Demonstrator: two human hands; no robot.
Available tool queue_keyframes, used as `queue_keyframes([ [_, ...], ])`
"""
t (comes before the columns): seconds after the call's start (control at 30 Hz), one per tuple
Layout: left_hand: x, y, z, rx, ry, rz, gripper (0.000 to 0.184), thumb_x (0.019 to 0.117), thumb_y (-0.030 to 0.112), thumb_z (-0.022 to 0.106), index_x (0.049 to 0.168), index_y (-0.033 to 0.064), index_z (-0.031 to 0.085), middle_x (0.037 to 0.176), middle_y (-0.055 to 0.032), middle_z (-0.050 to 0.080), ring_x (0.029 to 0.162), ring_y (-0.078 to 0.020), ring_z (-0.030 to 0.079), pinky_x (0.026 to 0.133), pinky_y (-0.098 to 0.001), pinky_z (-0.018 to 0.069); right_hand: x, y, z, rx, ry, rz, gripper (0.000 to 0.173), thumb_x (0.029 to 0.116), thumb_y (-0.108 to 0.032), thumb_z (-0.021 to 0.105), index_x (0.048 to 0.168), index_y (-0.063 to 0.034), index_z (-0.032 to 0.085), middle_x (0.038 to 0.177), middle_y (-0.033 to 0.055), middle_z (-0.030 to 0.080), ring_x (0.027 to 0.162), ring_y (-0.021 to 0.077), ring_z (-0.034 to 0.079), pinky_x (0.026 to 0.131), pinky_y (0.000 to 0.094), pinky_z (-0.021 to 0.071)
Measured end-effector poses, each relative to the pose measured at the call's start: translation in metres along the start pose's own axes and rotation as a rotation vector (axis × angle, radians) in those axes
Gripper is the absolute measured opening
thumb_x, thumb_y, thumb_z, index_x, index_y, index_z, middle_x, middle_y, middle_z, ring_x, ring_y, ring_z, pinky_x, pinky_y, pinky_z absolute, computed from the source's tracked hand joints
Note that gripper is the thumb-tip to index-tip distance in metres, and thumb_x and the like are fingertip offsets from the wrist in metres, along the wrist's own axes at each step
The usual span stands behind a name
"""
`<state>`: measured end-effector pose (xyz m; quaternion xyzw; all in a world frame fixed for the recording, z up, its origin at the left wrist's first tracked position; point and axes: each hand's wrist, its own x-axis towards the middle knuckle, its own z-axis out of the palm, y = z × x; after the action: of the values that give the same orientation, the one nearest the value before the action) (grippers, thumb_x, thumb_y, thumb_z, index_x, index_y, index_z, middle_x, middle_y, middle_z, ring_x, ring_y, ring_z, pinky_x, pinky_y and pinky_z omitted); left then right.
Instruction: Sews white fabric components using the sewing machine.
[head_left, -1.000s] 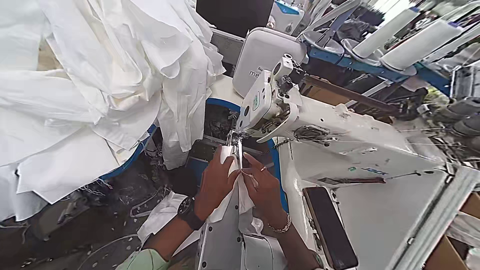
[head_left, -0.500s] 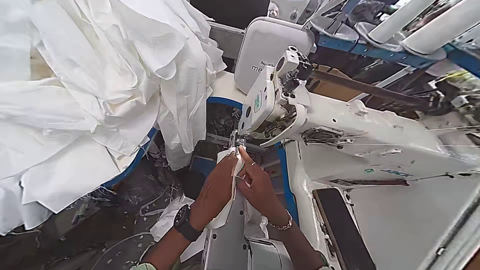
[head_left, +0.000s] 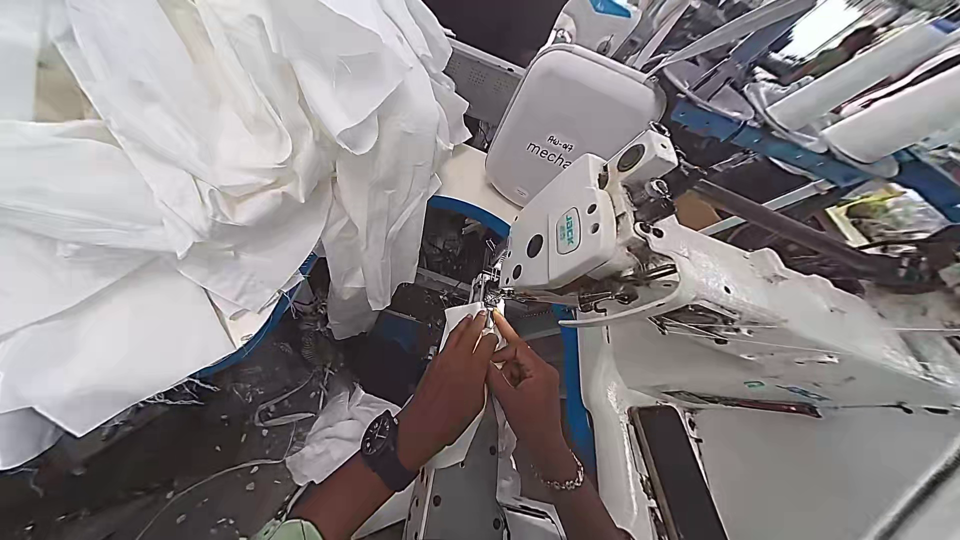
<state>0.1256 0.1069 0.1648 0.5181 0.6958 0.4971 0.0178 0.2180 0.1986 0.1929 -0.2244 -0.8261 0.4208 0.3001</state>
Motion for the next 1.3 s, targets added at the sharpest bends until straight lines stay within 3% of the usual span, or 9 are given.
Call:
queue_keyframes([
  [0.23, 0.013, -0.004, 0.0, -0.102, 0.004, -0.096, 0.026, 0.101, 0.001, 0.048, 0.12, -0.0088, 0.063, 0.136, -0.0316, 0.06, 0.128, -0.0458, 0.058, 0.106, -0.0517, 0.0493, 0.002, -0.011, 0.017, -0.49, 0.142, -0.178, 0.017, 0.0923, -0.009, 0.061, 0.089, 0.0026, 0.073, 0.12, 0.0224, 0.072, 0.083, 0.0234, 0.074, 0.065, 0.0344, 0.0576],
  [0.4, -0.026, 0.0, -0.065, -0.335, -0.332, -0.366, 0.033, 0.1054, 0.025, 0.049, 0.118, -0.0019, 0.063, 0.089, -0.0122, 0.065, 0.081, -0.0216, 0.063, 0.076, -0.0417, 0.0531, -0.05, -0.037, -0.026, -0.722, -0.038, 0.026, 0.017, 0.0868, -0.008, 0.071, 0.093, 0.006, 0.075, 0.083, 0.0216, 0.071, 0.074, 0.0379, 0.072, 0.065, 0.054, 0.0572],
  [0.57, -0.046, -0.024, -0.084, -0.147, -0.225, -0.203, 0.025, 0.0999, 0.016, 0.059, 0.096, -0.0059, 0.071, 0.086, -0.019, 0.069, 0.083, -0.0323, 0.067, 0.08, -0.0517, 0.0523, -0.079, 0.017, -0.092, -0.302, -0.616, 0.347, 0.025, 0.0946, -0.027, 0.065, 0.087, -0.0045, 0.072, 0.074, 0.0008, 0.068, 0.072, 0.0091, 0.066, 0.072, 0.0344, 0.0543],
  [0.67, -0.05, 0.018, -0.074, -0.074, -0.148, -0.025, 0.023, 0.099, 0.011, 0.057, 0.089, -0.0044, 0.071, 0.073, -0.0168, 0.068, 0.069, -0.0308, 0.069, 0.066, -0.0481, 0.0561, -0.077, -0.061, -0.081, -0.745, -0.555, -0.118, 0.03, 0.0929, -0.022, 0.065, 0.076, 0.0024, 0.069, 0.059, 0.0143, 0.062, 0.057, 0.032, 0.067, 0.053, 0.0499, 0.051],
  [0.77, -0.073, 0.034, -0.043, -0.09, -0.113, -0.086, 0.023, 0.0984, 0.015, 0.056, 0.089, -0.0027, 0.067, 0.057, -0.0121, 0.059, 0.05, -0.0277, 0.062, 0.049, -0.0434, 0.0491, -0.082, -0.108, -0.046, -1.036, -0.506, -0.331, 0.02, 0.0814, -0.019, 0.074, 0.071, -0.0021, 0.07, 0.056, 0.0117, 0.06, 0.051, 0.0304, 0.066, 0.043, 0.0442, 0.0491],
  [0.93, -0.062, 0.021, -0.026, -0.115, 0.056, -0.064, 0.025, 0.0963, 0.015, 0.057, 0.08, -0.001, 0.067, 0.064, -0.0122, 0.062, 0.06, -0.0282, 0.066, 0.055, -0.0432, 0.0538, -0.059, -0.116, -0.035, -0.956, -0.867, 0.293, 0.035, 0.1044, -0.025, 0.054, 0.099, 0.0057, 0.07, 0.083, 0.0266, 0.07, 0.086, 0.0475, 0.071, 0.076, 0.0625, 0.052],
  [1.07, -0.052, 0.018, -0.021, -0.137, 0.074, -0.082, 0.025, 0.0979, 0.014, 0.054, 0.081, -0.0011, 0.065, 0.061, -0.0118, 0.059, 0.056, -0.027, 0.064, 0.052, -0.041, 0.052, -0.053, -0.13, -0.043, -0.949, -0.799, 0.044, 0.03, 0.0951, -0.023, 0.062, 0.078, 0.0005, 0.068, 0.062, 0.0178, 0.063, 0.063, 0.0396, 0.068, 0.056, 0.0549, 0.0498],
  [1.2, -0.037, 0.028, -0.064, -0.218, -0.403, -0.367, 0.03, 0.1051, 0.021, 0.053, 0.106, -0.0063, 0.065, 0.071, -0.0229, 0.065, 0.071, -0.0426, 0.069, 0.068, -0.0569, 0.053, -0.051, -0.106, -0.044, -0.912, -0.874, 0.295, 0.039, 0.1031, -0.028, 0.054, 0.088, 0.0055, 0.069, 0.073, 0.0241, 0.067, 0.077, 0.0454, 0.07, 0.069, 0.0627, 0.0503],
  [1.3, -0.062, 0.029, -0.063, -0.219, -0.307, -0.232, 0.025, 0.0992, 0.02, 0.062, 0.09, -0.0038, 0.066, 0.058, -0.0173, 0.06, 0.055, -0.0353, 0.065, 0.055, -0.0503, 0.0508, -0.046, -0.127, -0.05, -0.902, -0.833, 0.115, 0.034, 0.0978, -0.025, 0.059, 0.079, 0.0023, 0.067, 0.062, 0.0184, 0.062, 0.063, 0.0397, 0.067, 0.058, 0.0559, 0.0482],
])
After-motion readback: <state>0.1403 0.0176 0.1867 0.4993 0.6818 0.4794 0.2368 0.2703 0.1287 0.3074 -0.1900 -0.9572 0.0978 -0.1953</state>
